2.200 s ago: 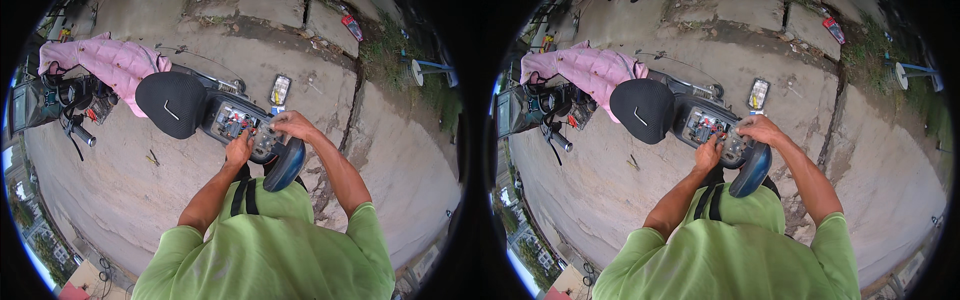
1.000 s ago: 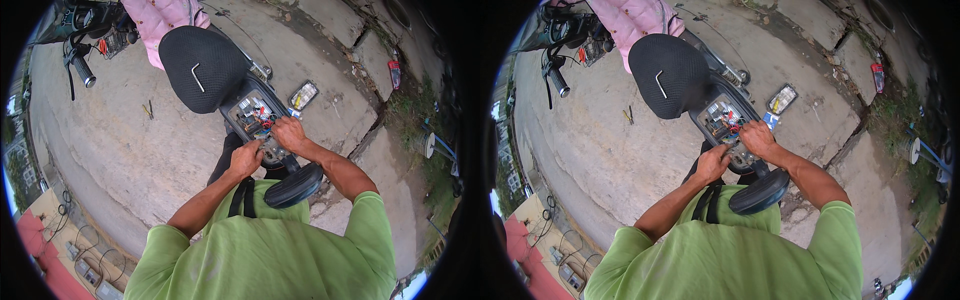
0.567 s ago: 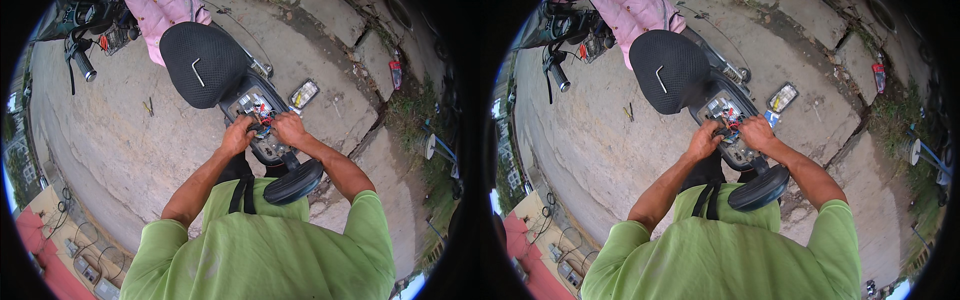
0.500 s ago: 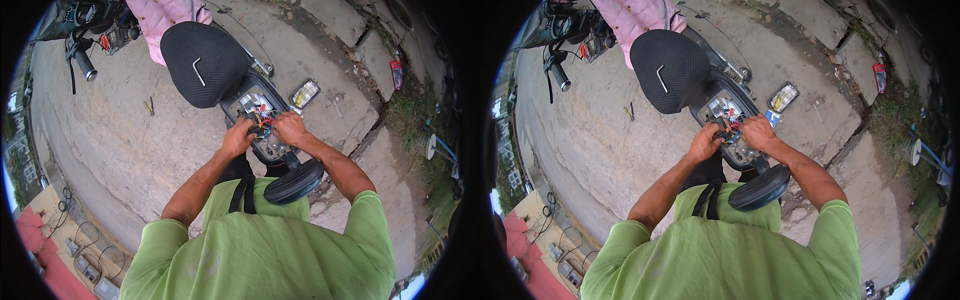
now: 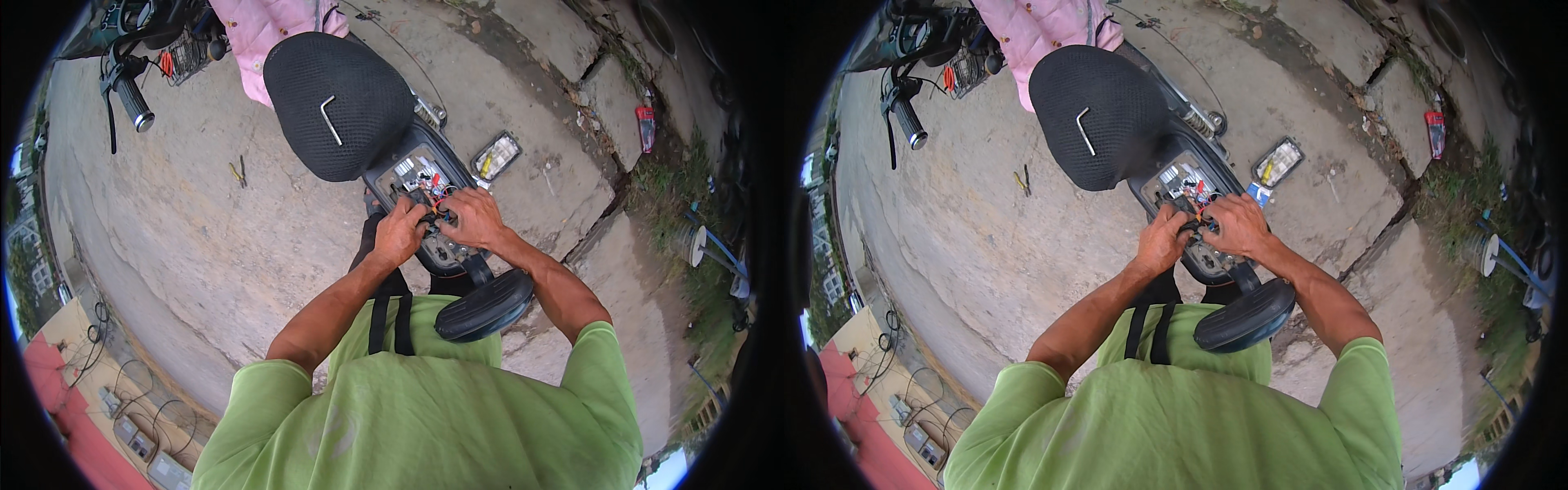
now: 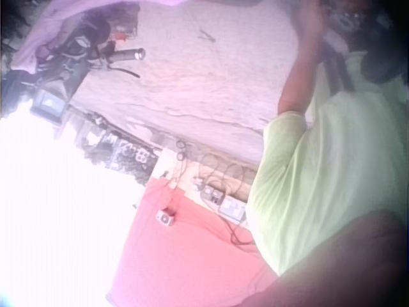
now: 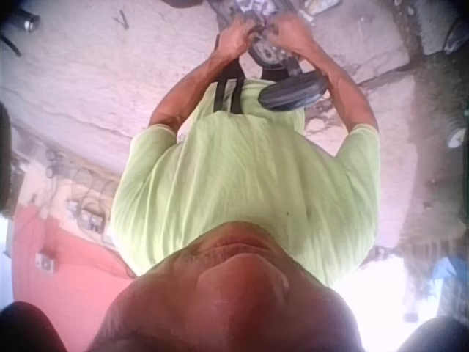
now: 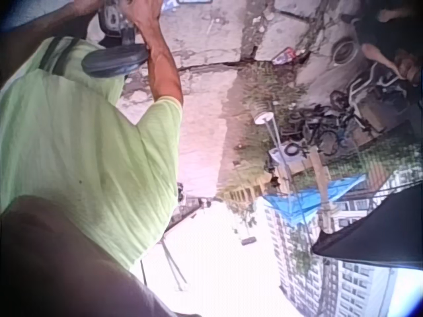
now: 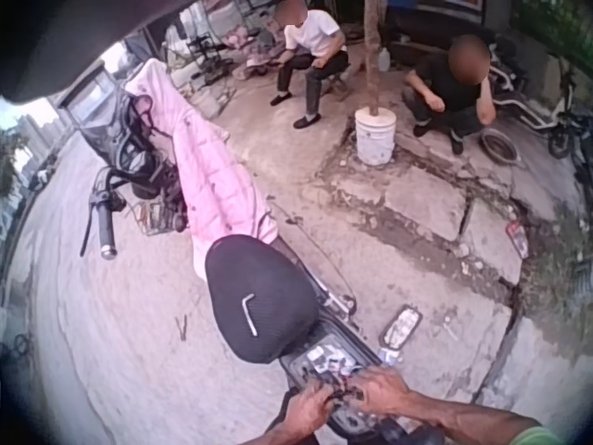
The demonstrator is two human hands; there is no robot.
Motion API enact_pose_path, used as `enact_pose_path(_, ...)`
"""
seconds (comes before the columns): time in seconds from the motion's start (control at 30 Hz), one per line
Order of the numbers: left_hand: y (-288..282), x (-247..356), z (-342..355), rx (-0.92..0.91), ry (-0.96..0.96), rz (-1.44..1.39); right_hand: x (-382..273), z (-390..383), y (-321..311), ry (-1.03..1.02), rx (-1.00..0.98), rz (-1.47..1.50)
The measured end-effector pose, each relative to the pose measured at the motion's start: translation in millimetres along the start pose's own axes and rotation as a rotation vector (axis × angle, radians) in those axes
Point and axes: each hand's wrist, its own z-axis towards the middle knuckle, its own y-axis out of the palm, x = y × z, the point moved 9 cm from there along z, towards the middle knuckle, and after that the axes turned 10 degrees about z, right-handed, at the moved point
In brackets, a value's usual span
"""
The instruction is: The person repairs the electrical system of a scooter. They open the seat compartment, connect wires to a controller, and close the compartment.
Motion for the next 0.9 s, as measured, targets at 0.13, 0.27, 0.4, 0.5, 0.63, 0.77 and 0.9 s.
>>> enact_pose_path(0.13,8,-5,-4,0.038,0.012,-0.043,3,-2,12,-0.022,-0.074,-0.094)
enact_pose_path(0.27,8,-10,1,-0.057,0.041,-0.035,-3,-1,17,-0.036,-0.137,-0.16)
enact_pose_path(0.4,11,-15,9,-0.122,0.071,-0.051,-3,0,22,-0.055,-0.158,-0.196)
enact_pose_path(0.5,10,-20,10,-0.123,0.062,-0.157,3,0,22,-0.026,-0.137,-0.14)
enact_pose_path(0.63,0,-31,15,-0.088,-0.045,-0.333,6,-1,19,0.021,-0.132,-0.059)
enact_pose_path(0.77,-11,-41,24,-0.025,-0.045,-0.321,6,1,18,0.05,-0.151,-0.012)
enact_pose_path(0.9,-4,-19,21,-0.119,0.139,-0.202,-2,0,18,0.006,-0.15,-0.02)
